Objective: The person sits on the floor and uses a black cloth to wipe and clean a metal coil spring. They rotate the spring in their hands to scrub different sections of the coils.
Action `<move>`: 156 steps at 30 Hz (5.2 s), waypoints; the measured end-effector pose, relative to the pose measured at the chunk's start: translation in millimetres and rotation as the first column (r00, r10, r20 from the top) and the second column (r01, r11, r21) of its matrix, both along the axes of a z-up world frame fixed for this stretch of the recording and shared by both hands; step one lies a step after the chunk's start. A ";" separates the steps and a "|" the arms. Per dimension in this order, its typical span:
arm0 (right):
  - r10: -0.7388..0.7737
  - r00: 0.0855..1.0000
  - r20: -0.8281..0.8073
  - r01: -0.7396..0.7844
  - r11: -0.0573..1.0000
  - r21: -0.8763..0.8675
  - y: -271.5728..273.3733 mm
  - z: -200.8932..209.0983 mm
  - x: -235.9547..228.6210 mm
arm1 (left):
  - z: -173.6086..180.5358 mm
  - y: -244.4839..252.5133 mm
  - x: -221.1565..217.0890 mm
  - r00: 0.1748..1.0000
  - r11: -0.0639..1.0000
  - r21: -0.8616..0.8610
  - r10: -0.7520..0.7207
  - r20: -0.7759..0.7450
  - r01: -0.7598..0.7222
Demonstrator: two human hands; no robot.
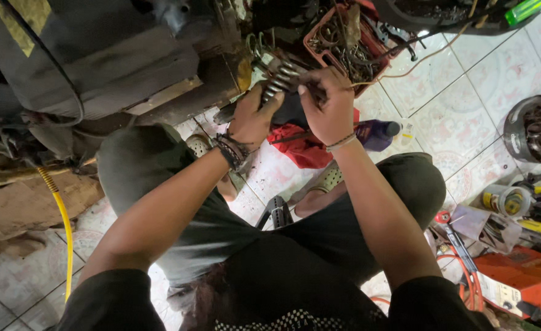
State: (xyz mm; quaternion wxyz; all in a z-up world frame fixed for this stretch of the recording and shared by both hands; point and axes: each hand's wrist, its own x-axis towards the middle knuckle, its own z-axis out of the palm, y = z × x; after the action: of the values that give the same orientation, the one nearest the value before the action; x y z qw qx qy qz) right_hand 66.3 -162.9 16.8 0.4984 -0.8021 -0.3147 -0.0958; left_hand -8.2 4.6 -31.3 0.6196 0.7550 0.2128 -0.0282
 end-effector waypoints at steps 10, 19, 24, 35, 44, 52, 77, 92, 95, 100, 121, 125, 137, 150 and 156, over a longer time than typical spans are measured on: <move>-0.011 0.991 0.134 0.026 0.994 -0.108 -2.7 -4.4 1.9 | 32.4 -0.3 -4.6 0.992 0.999 -0.052 0.019 0.121 -0.013; -0.058 0.993 0.107 0.068 0.993 -0.092 -4.8 -8.1 2.1 | 39.7 5.8 -5.4 0.970 0.998 -0.029 -0.046 0.239 0.054; -0.062 0.961 0.271 0.126 0.966 -0.227 -11.1 -25.2 15.6 | 38.5 -0.3 -5.0 0.985 0.999 0.032 -0.009 0.170 0.003; 0.013 0.958 0.287 0.029 0.989 -0.142 -4.2 -1.7 2.0 | 31.6 5.4 -0.4 0.996 0.998 0.048 -0.055 0.072 0.051; 0.029 0.979 0.200 -0.001 0.991 -0.137 -14.5 -14.6 9.7 | 29.2 -3.7 -3.5 0.998 0.979 0.197 -0.055 -0.013 0.056; 0.061 0.996 0.063 -0.059 0.998 -0.035 -8.0 16.7 -2.6 | 33.5 -2.9 0.7 0.996 0.977 0.197 -0.087 0.037 0.078; 0.059 0.967 0.249 0.006 0.968 -0.251 -10.8 -29.0 11.9 | 52.2 -12.2 -1.1 0.987 0.965 0.239 -0.072 -0.142 0.105; 0.009 0.954 0.298 0.041 0.986 -0.161 -0.9 -36.7 13.4 | 39.2 -13.3 -1.2 0.995 0.979 0.204 0.015 -0.099 0.006; 0.059 0.957 0.286 -0.014 0.988 -0.155 -4.4 -32.7 16.0 | 40.6 -18.8 -1.3 0.986 0.976 0.217 0.028 -0.164 0.008; 0.104 0.955 0.279 -0.069 0.989 -0.132 -2.1 -18.5 14.4 | 52.4 -12.1 -3.1 0.977 0.970 0.236 -0.004 -0.211 0.055; 0.199 0.979 0.055 -0.195 0.979 -0.057 8.0 -16.5 -7.9 | 55.1 -16.7 -51.8 0.997 0.864 0.502 0.068 -0.047 -0.035; 0.243 0.966 0.086 -0.232 0.966 -0.115 25.3 -2.7 -13.0 | 64.5 -16.8 -65.0 0.982 0.827 0.542 0.189 -0.020 -0.148; 0.276 0.947 0.164 -0.217 0.928 -0.304 50.2 -33.6 -22.9 | -2.3 -8.6 -72.8 0.915 0.784 0.579 0.374 -0.153 -0.224; 0.160 0.978 0.136 -0.123 0.961 -0.249 30.1 -32.9 -40.5 | 28.2 -0.1 -79.6 0.966 0.895 0.441 0.054 -0.252 0.065; 0.183 0.980 0.076 -0.167 0.971 -0.173 35.4 -48.4 -35.8 | 12.3 -12.9 -71.3 0.863 0.868 0.490 0.305 -0.403 -0.078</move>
State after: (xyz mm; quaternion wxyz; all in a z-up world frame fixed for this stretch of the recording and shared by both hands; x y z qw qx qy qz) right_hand 30.6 -127.5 -31.6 0.4213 -0.8047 -0.4137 -0.0617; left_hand -79.6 -8.3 -18.9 0.3536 0.8241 0.4322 -0.0948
